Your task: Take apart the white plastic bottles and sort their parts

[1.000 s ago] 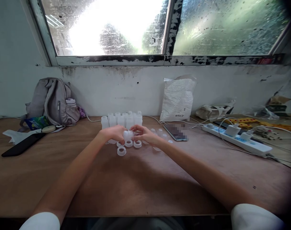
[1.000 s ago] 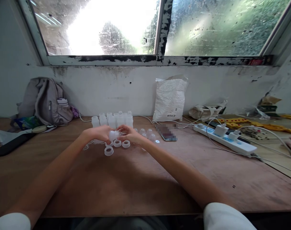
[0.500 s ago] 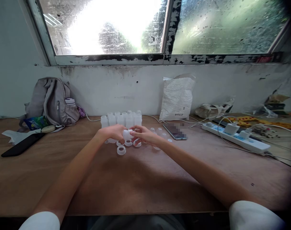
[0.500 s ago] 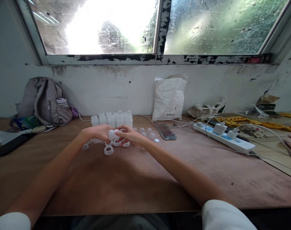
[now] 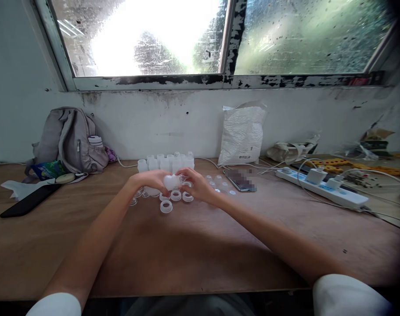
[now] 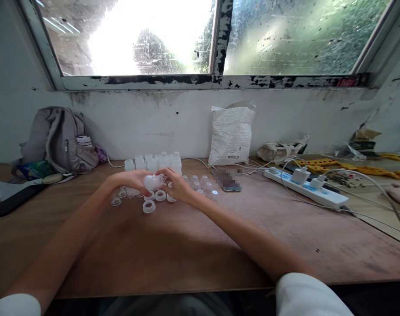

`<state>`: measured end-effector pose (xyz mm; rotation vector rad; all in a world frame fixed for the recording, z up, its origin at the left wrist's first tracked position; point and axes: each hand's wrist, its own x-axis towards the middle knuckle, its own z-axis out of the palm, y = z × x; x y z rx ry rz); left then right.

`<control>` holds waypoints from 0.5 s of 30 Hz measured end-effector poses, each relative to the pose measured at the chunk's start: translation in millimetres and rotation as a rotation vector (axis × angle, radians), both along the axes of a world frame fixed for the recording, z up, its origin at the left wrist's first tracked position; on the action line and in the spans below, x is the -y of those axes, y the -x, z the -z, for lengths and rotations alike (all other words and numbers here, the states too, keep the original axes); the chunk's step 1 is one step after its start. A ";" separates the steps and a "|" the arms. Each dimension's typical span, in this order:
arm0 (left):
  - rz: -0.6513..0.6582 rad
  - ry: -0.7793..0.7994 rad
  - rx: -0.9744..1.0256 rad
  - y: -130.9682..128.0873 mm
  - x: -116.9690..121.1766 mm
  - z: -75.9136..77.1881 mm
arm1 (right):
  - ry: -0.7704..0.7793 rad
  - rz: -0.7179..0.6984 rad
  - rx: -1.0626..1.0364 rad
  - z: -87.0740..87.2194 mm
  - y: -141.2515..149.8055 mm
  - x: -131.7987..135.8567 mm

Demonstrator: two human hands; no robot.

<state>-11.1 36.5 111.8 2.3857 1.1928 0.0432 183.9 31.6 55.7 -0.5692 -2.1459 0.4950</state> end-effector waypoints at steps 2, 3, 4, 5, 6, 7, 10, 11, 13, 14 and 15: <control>-0.029 0.066 0.043 3.1 2.7 -4.6 | -0.204 0.001 0.044 0.1 -0.5 3.0; -0.040 0.121 0.065 4.2 4.3 -6.7 | -0.275 -0.007 0.062 0.0 -0.9 4.6; -0.042 0.185 0.088 5.0 5.8 -8.6 | -0.321 -0.016 0.071 -0.3 -1.2 6.4; -0.039 0.246 0.112 5.5 7.3 -10.2 | -0.341 -0.021 0.069 -1.1 -1.3 8.3; -0.035 0.292 0.136 5.6 8.7 -11.5 | -0.332 -0.020 0.056 -2.3 -1.1 10.6; -0.035 0.316 0.160 5.5 9.9 -12.5 | -0.292 -0.017 0.035 -4.1 -0.6 13.1; -0.055 0.309 0.188 3.9 12.5 -14.5 | 0.019 0.002 -0.040 -11.8 2.9 20.6; -0.057 0.298 0.178 3.3 13.0 -15.1 | 0.167 0.001 -0.042 -14.5 4.1 22.4; -0.048 0.268 0.132 2.2 13.7 -16.3 | 0.444 -0.027 0.004 -19.1 5.3 23.7; -0.043 0.252 0.106 1.8 14.1 -16.9 | 0.534 -0.051 0.034 -20.8 5.0 23.1; -0.040 0.236 0.084 1.7 14.3 -17.5 | 0.576 -0.076 0.056 -22.1 4.0 21.8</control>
